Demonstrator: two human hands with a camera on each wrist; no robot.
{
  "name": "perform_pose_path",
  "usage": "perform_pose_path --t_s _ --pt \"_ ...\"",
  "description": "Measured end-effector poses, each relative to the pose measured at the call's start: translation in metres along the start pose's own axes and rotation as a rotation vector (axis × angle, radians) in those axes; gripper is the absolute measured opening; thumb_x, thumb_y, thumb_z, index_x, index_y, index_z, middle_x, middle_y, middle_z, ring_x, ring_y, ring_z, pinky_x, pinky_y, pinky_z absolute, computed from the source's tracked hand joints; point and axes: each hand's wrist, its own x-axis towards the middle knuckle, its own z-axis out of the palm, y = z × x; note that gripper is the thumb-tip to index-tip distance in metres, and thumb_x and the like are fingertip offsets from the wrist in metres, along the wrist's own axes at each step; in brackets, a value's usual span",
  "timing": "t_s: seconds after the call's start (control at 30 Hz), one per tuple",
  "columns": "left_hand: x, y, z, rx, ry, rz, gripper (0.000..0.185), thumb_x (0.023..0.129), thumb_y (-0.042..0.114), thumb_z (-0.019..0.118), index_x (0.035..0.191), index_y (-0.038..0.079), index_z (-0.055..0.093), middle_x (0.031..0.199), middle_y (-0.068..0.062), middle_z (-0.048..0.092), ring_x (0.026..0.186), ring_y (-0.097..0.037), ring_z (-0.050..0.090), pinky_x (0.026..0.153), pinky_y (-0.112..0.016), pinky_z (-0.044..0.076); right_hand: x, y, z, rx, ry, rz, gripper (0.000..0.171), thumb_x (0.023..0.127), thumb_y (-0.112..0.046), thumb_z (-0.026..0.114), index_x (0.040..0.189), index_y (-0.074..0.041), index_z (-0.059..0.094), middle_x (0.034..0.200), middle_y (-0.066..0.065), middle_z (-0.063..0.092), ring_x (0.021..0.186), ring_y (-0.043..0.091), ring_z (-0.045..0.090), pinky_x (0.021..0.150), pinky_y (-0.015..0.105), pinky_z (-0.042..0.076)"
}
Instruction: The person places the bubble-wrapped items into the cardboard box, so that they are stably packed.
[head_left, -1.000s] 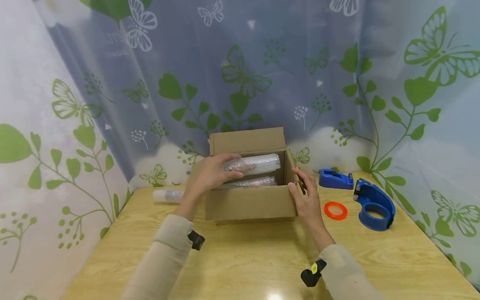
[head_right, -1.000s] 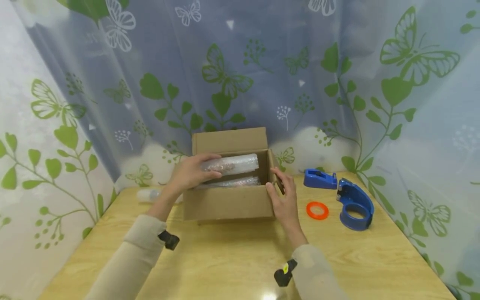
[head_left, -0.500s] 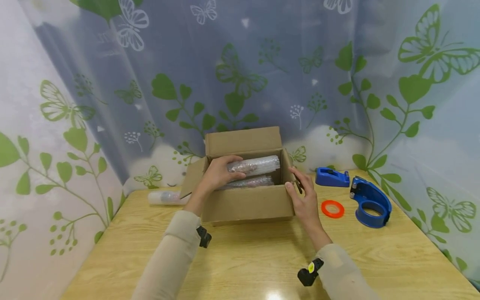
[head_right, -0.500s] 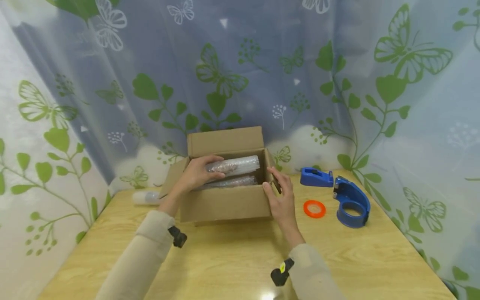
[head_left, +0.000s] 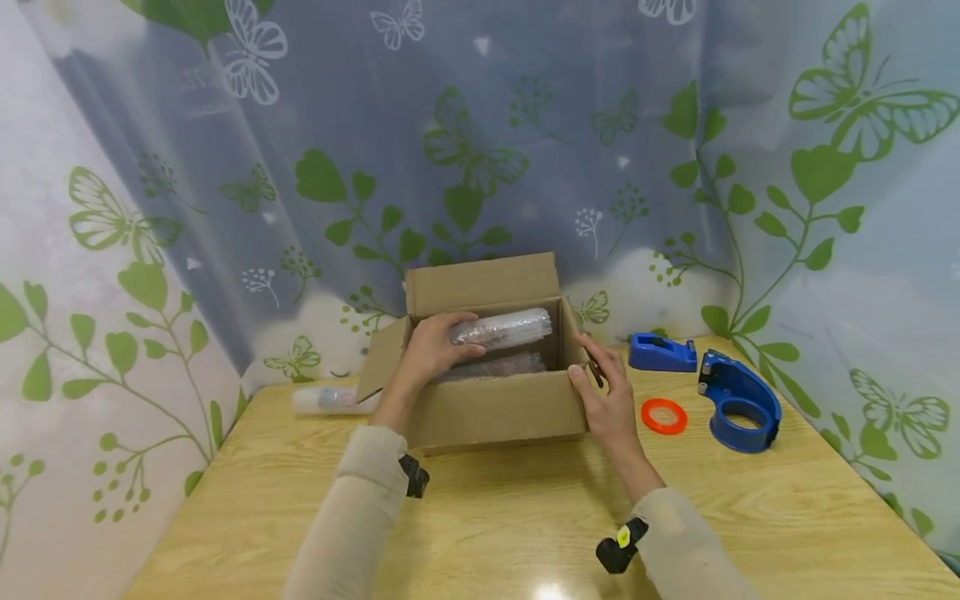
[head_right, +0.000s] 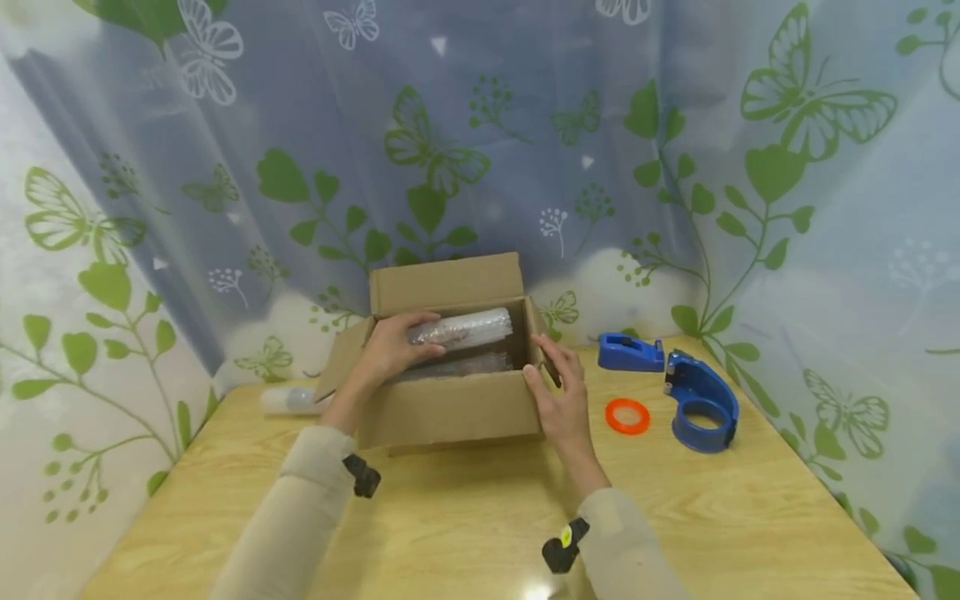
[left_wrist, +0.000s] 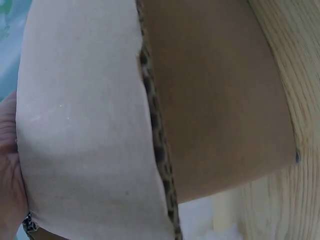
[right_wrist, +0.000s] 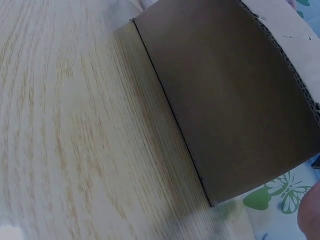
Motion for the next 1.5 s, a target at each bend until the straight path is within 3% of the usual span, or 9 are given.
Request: perform_pose_path --t_s 0.23,0.5,0.8,1.0,1.17,1.3,1.5 --pt "-0.001 -0.003 0.005 -0.078 0.013 -0.012 0.060 0.090 0.033 0.083 0.144 0.014 0.064 0.150 -0.009 0.059 0.142 -0.034 0.050 0.115 -0.051 0.043 -0.002 0.001 -0.007 -0.040 -0.018 0.038 0.045 0.104 -0.016 0.065 0.149 -0.022 0.059 0.148 0.002 0.052 0.137 0.017 0.046 0.115 0.038 0.037" --pt "0.007 0.000 0.010 -0.075 -0.010 0.014 0.062 0.087 0.030 0.086 0.142 0.013 0.065 0.149 -0.010 0.059 0.142 -0.033 0.051 0.116 -0.049 0.042 0.000 0.001 -0.013 -0.023 0.008 0.020 0.044 0.104 -0.015 0.064 0.147 -0.022 0.061 0.146 0.001 0.054 0.131 0.011 0.048 0.106 0.019 0.038" --pt "0.007 0.000 0.016 -0.058 0.004 0.010 0.061 0.086 0.028 0.087 0.142 0.015 0.065 0.151 -0.009 0.058 0.144 -0.033 0.048 0.118 -0.048 0.040 -0.004 0.004 -0.013 -0.011 0.018 -0.006 0.045 0.103 -0.011 0.065 0.148 -0.019 0.061 0.145 0.002 0.054 0.129 0.012 0.048 0.103 0.020 0.038" --pt "0.001 0.001 0.010 -0.059 0.079 0.061 0.050 0.090 0.028 0.082 0.137 0.017 0.069 0.144 -0.006 0.064 0.139 -0.030 0.053 0.116 -0.048 0.043 -0.005 -0.007 -0.007 0.010 0.035 -0.044 0.045 0.102 -0.002 0.063 0.146 -0.006 0.060 0.145 0.015 0.054 0.129 0.022 0.049 0.102 0.019 0.039" --pt "-0.011 0.000 -0.004 -0.127 0.108 0.104 0.045 0.096 0.030 0.076 0.137 0.015 0.069 0.143 -0.006 0.065 0.139 -0.031 0.053 0.117 -0.051 0.041 -0.005 -0.029 -0.001 0.014 0.035 -0.027 0.043 0.101 0.000 0.063 0.144 0.001 0.059 0.143 0.023 0.053 0.128 0.028 0.049 0.103 0.024 0.039" --pt "-0.023 -0.007 -0.029 -0.141 0.115 0.116 0.044 0.100 0.035 0.071 0.139 0.014 0.067 0.144 -0.008 0.062 0.138 -0.034 0.053 0.114 -0.057 0.042 -0.005 -0.036 0.002 0.025 0.023 -0.001 0.044 0.101 -0.001 0.063 0.145 0.002 0.058 0.143 0.024 0.053 0.127 0.026 0.049 0.104 0.025 0.039" --pt "-0.035 -0.045 -0.072 -0.136 0.191 0.053 0.044 0.108 0.041 0.056 0.139 0.011 0.066 0.143 -0.013 0.062 0.136 -0.037 0.053 0.114 -0.058 0.041 -0.005 -0.037 0.005 0.035 0.021 0.017 0.044 0.102 -0.003 0.063 0.146 0.000 0.058 0.143 0.022 0.052 0.129 0.030 0.049 0.106 0.023 0.037"
